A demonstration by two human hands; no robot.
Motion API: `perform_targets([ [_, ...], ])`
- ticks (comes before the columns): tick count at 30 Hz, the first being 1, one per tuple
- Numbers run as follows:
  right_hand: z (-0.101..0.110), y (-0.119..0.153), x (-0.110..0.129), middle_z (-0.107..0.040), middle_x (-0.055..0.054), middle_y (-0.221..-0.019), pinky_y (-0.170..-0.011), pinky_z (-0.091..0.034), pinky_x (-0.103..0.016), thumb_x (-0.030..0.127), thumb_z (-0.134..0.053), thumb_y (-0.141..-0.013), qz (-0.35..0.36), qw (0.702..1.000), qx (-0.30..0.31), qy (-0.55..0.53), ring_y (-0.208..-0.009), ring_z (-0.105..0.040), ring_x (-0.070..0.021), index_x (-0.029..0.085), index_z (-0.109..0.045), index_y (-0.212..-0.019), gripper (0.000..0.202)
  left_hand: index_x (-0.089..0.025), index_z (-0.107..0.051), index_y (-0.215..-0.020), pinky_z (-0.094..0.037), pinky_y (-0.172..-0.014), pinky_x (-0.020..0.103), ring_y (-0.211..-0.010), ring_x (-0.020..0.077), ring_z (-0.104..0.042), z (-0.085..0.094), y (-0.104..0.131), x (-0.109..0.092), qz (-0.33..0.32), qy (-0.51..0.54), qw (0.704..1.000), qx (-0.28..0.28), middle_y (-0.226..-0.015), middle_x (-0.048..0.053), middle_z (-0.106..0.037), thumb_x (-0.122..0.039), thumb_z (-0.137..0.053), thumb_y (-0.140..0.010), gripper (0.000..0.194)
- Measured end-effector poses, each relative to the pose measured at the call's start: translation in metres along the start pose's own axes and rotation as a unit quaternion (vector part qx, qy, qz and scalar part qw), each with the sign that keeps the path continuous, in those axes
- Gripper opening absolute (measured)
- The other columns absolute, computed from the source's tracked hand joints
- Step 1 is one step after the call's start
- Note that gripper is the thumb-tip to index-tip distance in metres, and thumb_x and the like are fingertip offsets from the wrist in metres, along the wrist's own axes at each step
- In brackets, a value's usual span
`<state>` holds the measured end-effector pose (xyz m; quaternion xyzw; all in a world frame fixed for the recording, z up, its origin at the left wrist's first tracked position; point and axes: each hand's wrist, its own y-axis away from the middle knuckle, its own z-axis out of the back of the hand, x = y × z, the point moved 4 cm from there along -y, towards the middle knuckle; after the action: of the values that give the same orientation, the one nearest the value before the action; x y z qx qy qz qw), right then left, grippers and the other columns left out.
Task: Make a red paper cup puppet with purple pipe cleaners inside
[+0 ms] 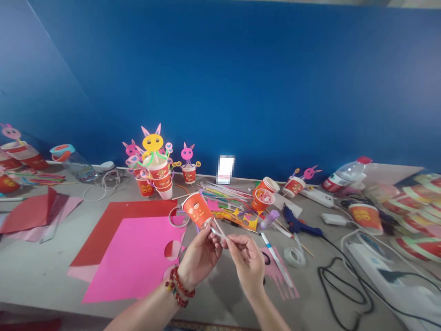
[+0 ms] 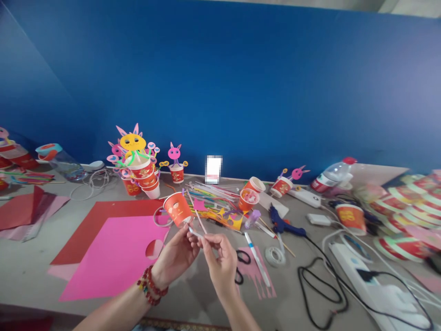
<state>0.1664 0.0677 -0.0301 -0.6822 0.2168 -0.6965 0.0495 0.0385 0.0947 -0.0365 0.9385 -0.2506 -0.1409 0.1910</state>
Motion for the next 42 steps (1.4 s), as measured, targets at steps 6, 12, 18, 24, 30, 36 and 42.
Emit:
perform_targets([
  [6,-0.001,0.006,0.004,-0.073,-0.006,-0.087,-0.075,-0.06,-0.031,0.02,-0.065,-0.093,0.083,0.991,-0.011,0.107,-0.083,-0.074,-0.0209,0.021,-0.07,-0.095,0.005,-0.013,-0.068,-0.09,-0.054,-0.063,0.018,-0.06,0.0073,-0.063,0.001,0.001,0.001,-0.054,-0.033,0.998,0.015,-0.066,-0.003,-0.064,-0.019,-0.083,-0.077,0.02],
  [12,-0.005,0.008,0.007,-0.073,-0.004,-0.086,-0.075,-0.058,-0.029,0.017,-0.064,-0.093,0.1,0.987,-0.008,0.126,-0.083,-0.073,-0.0197,0.023,-0.068,-0.095,0.007,-0.017,-0.069,-0.095,-0.052,-0.064,0.019,-0.065,0.0079,-0.065,0.005,0.0,0.001,-0.08,-0.069,0.994,0.009,-0.077,-0.002,-0.07,-0.022,-0.088,-0.071,0.031],
  [18,-0.008,0.006,0.01,-0.073,-0.005,-0.091,-0.078,-0.057,-0.032,0.018,-0.064,-0.092,0.108,0.984,0.013,0.14,-0.086,-0.072,-0.0208,0.023,-0.067,-0.094,0.006,-0.018,-0.068,-0.099,-0.053,-0.066,0.022,-0.07,0.0107,-0.066,0.006,-0.004,0.0,-0.103,-0.074,0.992,0.02,-0.081,0.0,-0.071,-0.024,-0.088,-0.072,0.034],
  [24,-0.009,0.005,0.016,-0.072,-0.004,-0.09,-0.079,-0.055,-0.031,0.02,-0.067,-0.091,0.114,0.981,0.032,0.153,-0.084,-0.07,-0.0204,0.023,-0.065,-0.091,0.003,-0.019,-0.068,-0.1,-0.052,-0.063,0.02,-0.064,0.0083,-0.062,0.007,-0.004,0.002,-0.096,-0.079,0.992,0.015,-0.076,-0.002,-0.068,-0.025,-0.088,-0.072,0.035],
  [30,-0.008,0.006,0.015,-0.07,-0.002,-0.085,-0.071,-0.053,-0.027,0.021,-0.067,-0.091,0.087,0.983,0.049,0.153,-0.075,-0.068,-0.0175,0.023,-0.064,-0.094,0.004,-0.019,-0.068,-0.1,-0.052,-0.063,0.021,-0.063,0.0081,-0.061,0.008,-0.005,0.001,-0.094,-0.089,0.992,0.014,-0.075,-0.003,-0.067,-0.026,-0.09,-0.07,0.038],
  [36,-0.006,0.007,0.019,-0.071,-0.002,-0.08,-0.068,-0.053,-0.026,0.021,-0.063,-0.092,0.088,0.979,0.031,0.18,-0.071,-0.069,-0.0177,0.022,-0.065,-0.088,0.005,-0.018,-0.068,-0.097,-0.05,-0.059,0.019,-0.061,0.0067,-0.06,0.008,-0.003,0.0,-0.101,-0.11,0.989,0.004,-0.075,-0.003,-0.066,-0.026,-0.089,-0.07,0.036],
  [42,-0.003,0.008,0.016,-0.071,-0.002,-0.076,-0.066,-0.052,-0.025,0.022,-0.061,-0.092,0.07,0.975,0.022,0.208,-0.07,-0.069,-0.0181,0.022,-0.064,-0.084,0.009,-0.018,-0.068,-0.095,-0.051,-0.059,0.019,-0.06,0.0057,-0.059,0.009,-0.005,0.0,-0.108,-0.114,0.988,0.005,-0.074,-0.004,-0.064,-0.025,-0.089,-0.071,0.033],
])
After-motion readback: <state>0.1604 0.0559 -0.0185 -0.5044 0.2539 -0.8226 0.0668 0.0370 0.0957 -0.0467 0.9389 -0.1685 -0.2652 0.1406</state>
